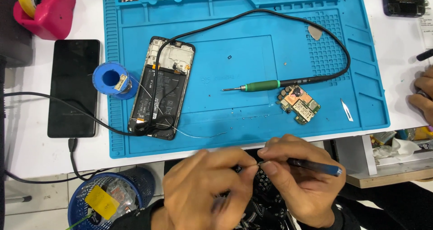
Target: Soldering a small wire or component onto a mobile phone motherboard at a repair station.
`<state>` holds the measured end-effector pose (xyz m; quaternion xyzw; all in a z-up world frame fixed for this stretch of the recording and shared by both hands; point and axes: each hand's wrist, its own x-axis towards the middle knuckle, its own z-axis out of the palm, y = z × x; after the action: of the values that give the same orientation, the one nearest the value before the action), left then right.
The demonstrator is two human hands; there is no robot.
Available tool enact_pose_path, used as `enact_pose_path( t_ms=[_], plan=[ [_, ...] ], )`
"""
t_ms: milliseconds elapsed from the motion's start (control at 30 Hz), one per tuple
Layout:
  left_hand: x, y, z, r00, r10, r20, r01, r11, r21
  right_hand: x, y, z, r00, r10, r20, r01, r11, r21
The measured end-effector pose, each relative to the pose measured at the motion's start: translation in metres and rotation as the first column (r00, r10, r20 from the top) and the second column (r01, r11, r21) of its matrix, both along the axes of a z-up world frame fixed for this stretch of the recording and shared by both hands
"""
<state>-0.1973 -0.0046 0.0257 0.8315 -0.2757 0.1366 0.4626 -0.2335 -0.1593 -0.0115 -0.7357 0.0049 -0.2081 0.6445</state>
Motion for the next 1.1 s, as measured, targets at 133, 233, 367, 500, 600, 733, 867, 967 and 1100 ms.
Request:
enact_pose_path(
  t_ms=[133,233,367,500,600,733,867,967,1100],
  plan=[
    [0.003,-0.005,-0.007,0.94,-0.034,-0.34,-0.103,0.921,-0.377,-0.001,0.001,-0.002,0.998,0.04,-0.058,-0.035,0.996,0.085],
    [0.002,-0.003,-0.011,0.862,-0.092,-0.499,-0.148,0.895,-0.421,0.001,0.003,-0.001,0.998,0.039,-0.057,-0.035,0.997,0.067],
    [0.003,-0.004,-0.01,0.845,-0.108,-0.524,-0.158,0.886,-0.437,0.002,0.005,0.0,0.999,0.01,-0.036,-0.008,0.998,0.057],
    [0.003,-0.005,-0.007,0.846,-0.102,-0.523,-0.164,0.884,-0.438,-0.002,0.005,0.001,0.999,0.015,-0.051,-0.012,0.998,0.06],
    [0.003,-0.005,-0.007,0.844,-0.097,-0.528,-0.168,0.887,-0.431,-0.004,0.006,-0.001,0.998,0.038,-0.041,-0.034,0.996,0.084],
    [0.002,-0.005,-0.008,0.834,-0.111,-0.54,-0.168,0.882,-0.44,-0.004,0.005,-0.003,0.999,0.032,-0.044,-0.027,0.994,0.106],
    [0.004,-0.004,-0.009,0.839,-0.117,-0.532,-0.159,0.882,-0.444,-0.003,0.004,-0.006,0.999,0.02,-0.03,-0.018,0.997,0.081],
    [0.004,-0.004,-0.01,0.833,-0.117,-0.541,-0.168,0.877,-0.45,-0.002,0.005,-0.005,0.999,0.043,-0.022,-0.041,0.995,0.087],
    [0.004,-0.004,-0.012,0.832,-0.117,-0.543,-0.169,0.878,-0.448,0.0,0.003,-0.005,0.999,0.038,-0.023,-0.036,0.995,0.09]
  ],
)
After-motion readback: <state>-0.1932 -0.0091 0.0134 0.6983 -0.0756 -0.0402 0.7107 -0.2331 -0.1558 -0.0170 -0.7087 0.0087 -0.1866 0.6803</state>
